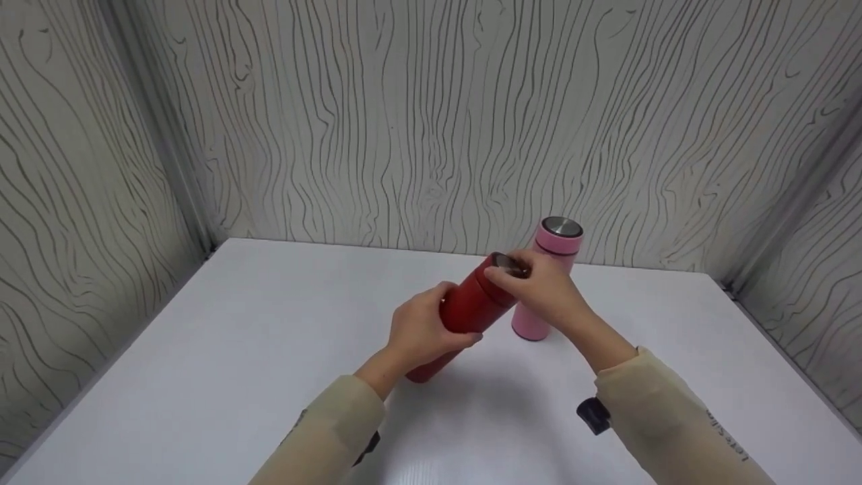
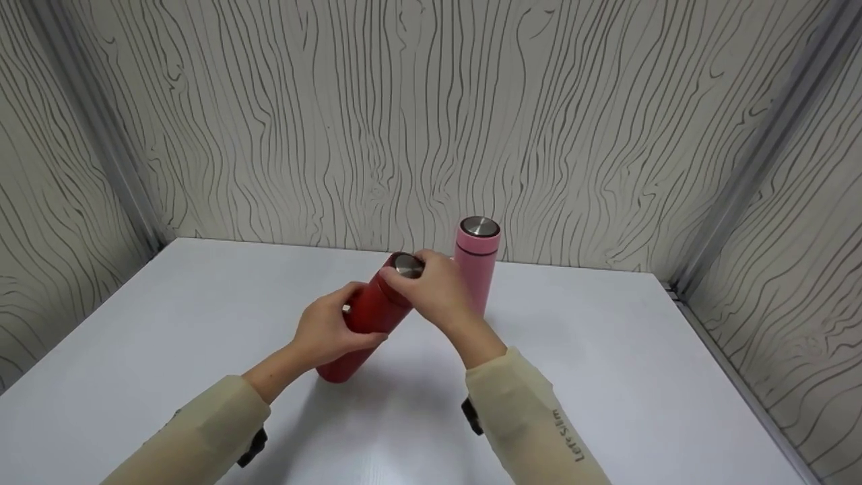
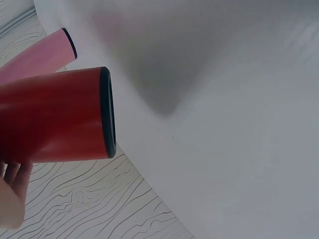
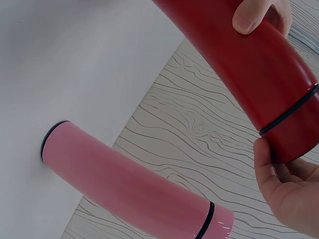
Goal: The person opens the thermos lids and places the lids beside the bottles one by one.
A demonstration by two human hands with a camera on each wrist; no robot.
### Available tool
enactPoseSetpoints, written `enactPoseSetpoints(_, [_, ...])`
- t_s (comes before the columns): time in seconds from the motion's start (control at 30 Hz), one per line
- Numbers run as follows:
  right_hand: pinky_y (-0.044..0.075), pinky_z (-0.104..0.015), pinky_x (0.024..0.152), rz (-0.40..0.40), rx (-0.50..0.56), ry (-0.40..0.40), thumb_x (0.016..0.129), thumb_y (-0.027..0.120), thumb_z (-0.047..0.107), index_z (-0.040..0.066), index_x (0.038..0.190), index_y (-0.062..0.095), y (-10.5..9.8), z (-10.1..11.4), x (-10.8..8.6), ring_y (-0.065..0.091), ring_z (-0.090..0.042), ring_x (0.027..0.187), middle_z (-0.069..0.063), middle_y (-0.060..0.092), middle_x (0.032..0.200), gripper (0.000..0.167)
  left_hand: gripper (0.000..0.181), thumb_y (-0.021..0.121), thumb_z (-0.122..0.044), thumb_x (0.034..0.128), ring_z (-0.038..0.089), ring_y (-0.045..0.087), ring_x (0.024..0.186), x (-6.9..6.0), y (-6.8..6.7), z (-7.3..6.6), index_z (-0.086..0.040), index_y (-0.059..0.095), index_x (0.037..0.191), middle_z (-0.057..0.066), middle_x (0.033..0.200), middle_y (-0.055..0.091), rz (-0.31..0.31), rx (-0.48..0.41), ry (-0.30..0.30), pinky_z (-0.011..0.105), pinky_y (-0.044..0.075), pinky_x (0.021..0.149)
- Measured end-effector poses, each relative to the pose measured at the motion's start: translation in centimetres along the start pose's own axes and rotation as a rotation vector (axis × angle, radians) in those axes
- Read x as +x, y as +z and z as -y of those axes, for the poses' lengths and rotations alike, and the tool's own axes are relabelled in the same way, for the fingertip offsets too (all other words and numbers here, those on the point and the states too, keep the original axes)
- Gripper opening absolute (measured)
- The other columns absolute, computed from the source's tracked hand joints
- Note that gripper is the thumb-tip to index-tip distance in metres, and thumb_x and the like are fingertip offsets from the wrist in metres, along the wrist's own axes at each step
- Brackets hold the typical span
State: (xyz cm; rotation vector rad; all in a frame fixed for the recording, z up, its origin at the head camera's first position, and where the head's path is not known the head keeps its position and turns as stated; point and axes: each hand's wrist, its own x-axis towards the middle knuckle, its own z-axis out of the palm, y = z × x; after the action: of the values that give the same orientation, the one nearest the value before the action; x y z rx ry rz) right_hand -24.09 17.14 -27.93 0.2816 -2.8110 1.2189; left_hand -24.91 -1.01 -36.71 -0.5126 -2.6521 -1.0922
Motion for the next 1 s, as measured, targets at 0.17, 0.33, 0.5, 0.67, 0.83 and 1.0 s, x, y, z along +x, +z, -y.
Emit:
enactPoseSetpoints(0.17, [0.049,-0.046,0.094,0.028,0.0,-0.064,0.088,0.06,0.031,0.003,0.128,0.052,0.0,0.0,0.2,0.056,-0.032,0.113,-0.016,0.059,0.12,0.05,0.059,0.076,-0.044,0.0714,0.012,0.059,0.097,0.1,-0.2,0.1,-0.022,0.053,0.122,-0.007,0.108,0.064,0.03,-0.008,0.024,0.032,0.054,0.079])
enactPoseSetpoints(0.33, [0.05,-0.046,0.091,0.119,0.006,-0.12,0.088,0.059,0.024,0.001,0.135,0.046,-0.6,0.0,0.2,0.053,-0.035,0.116,-0.019,0.054,0.126,0.054,0.057,0.075,-0.043,0.0726,0.011,0.059,0.096,-0.1,-0.2,0.1,-0.023,0.053,0.122,-0.008,0.107,0.064,0.068,-0.039,0.02,0.032,0.054,0.078])
enactPoseSetpoints(0.5, [0.049,-0.048,0.093,0.185,-0.01,-0.111,0.088,0.059,0.026,0.001,0.14,0.039,-0.9,0.0,0.0,0.048,-0.04,0.121,-0.021,0.05,0.132,0.06,0.061,0.076,-0.044,0.072,0.012,0.058,0.1,-0.4,0.2,0.2,-0.024,0.052,0.124,-0.008,0.111,0.063,0.078,-0.04,-0.017,0.034,0.054,0.079])
enactPoseSetpoints(0.67, [0.048,-0.048,0.093,0.114,-0.105,-0.001,0.086,0.059,0.049,0.005,0.137,0.04,-0.9,0.5,-0.1,0.052,-0.036,0.119,-0.019,0.053,0.129,0.07,0.063,0.075,-0.046,0.0718,0.013,0.058,0.102,-0.3,0.5,0.0,-0.024,0.052,0.126,-0.008,0.113,0.062,0.08,-0.007,-0.018,0.034,0.055,0.079])
enactPoseSetpoints(0.83, [0.052,-0.046,0.087,0.055,-0.22,0.076,0.085,0.057,0.052,0.004,0.118,0.052,-1.0,1.3,0.1,0.061,-0.031,0.104,-0.017,0.061,0.113,0.058,0.063,0.074,-0.047,0.0724,0.013,0.058,0.102,0.0,0.5,-0.3,-0.023,0.051,0.127,-0.007,0.114,0.062,0.08,0.016,0.0,0.033,0.054,0.08])
enactPoseSetpoints(1.0, [0.052,-0.046,0.088,0.087,-0.21,0.018,0.087,0.058,0.041,0.002,0.12,0.053,-1.2,1.4,0.5,0.059,-0.033,0.107,-0.018,0.06,0.115,0.051,0.063,0.074,-0.046,0.0729,0.012,0.058,0.102,0.2,0.2,-0.2,-0.023,0.052,0.127,-0.007,0.114,0.063,0.09,-0.01,-0.006,0.033,0.054,0.081])
